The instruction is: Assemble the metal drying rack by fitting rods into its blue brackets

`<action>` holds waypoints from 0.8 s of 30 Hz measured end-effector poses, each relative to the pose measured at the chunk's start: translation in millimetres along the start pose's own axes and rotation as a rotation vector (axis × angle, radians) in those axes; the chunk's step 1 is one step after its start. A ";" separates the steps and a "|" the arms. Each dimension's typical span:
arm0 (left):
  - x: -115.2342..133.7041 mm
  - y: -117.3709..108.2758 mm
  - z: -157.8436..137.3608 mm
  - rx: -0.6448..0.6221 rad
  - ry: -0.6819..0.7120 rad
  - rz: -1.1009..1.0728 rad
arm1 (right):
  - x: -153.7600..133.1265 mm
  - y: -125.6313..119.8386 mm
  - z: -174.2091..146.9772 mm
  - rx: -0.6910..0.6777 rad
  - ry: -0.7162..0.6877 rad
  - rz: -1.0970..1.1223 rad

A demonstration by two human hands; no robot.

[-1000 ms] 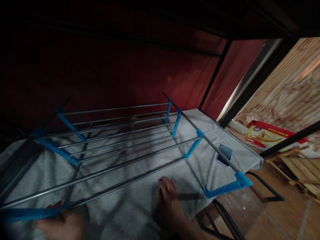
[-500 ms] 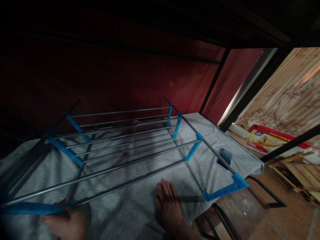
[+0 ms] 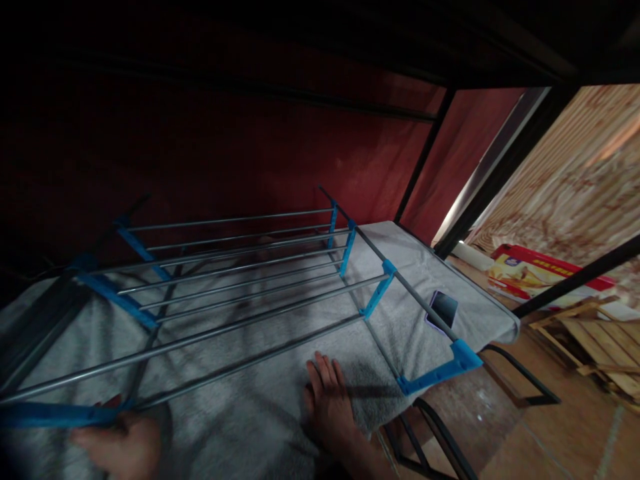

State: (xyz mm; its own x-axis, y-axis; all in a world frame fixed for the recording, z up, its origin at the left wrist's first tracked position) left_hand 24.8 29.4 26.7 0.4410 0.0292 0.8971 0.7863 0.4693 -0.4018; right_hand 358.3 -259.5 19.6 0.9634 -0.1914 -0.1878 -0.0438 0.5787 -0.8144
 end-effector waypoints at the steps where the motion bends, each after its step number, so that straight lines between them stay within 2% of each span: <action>1: -1.7 0.9 1.1 0.005 0.005 -0.004 | 7.2 0.5 0.0 0.010 0.041 0.068; 5: -4.2 3.8 4.2 0.010 0.029 0.015 | 58.6 -3.5 -1.0 0.128 0.247 0.243; 10: -2.3 2.6 2.7 0.000 0.008 0.060 | 141.1 -24.3 -1.7 0.275 0.382 0.052; 14: 0.3 0.6 0.8 0.001 -0.005 0.074 | 184.6 -29.7 3.1 0.262 0.430 -0.024; 19: 3.2 -1.3 1.3 0.019 0.022 0.013 | 199.5 -18.8 12.7 0.201 0.504 0.093; 24: 1.4 0.4 2.3 0.010 0.051 0.041 | 188.3 -27.8 21.8 0.274 0.519 0.175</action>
State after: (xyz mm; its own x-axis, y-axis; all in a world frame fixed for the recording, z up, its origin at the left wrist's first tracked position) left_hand 24.8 31.7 28.2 0.4942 0.0034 0.8694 0.7632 0.4771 -0.4357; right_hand 546.7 -294.4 18.9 0.6907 -0.3958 -0.6052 -0.0539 0.8064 -0.5889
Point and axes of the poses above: each hand's wrist, its own z-axis towards the middle knuckle, its own y-axis out of the palm, x = y × z, the point moved 10 cm from there along z, towards the middle knuckle, and after that the axes turned 9 degrees about -y, right-handed, at the moved point
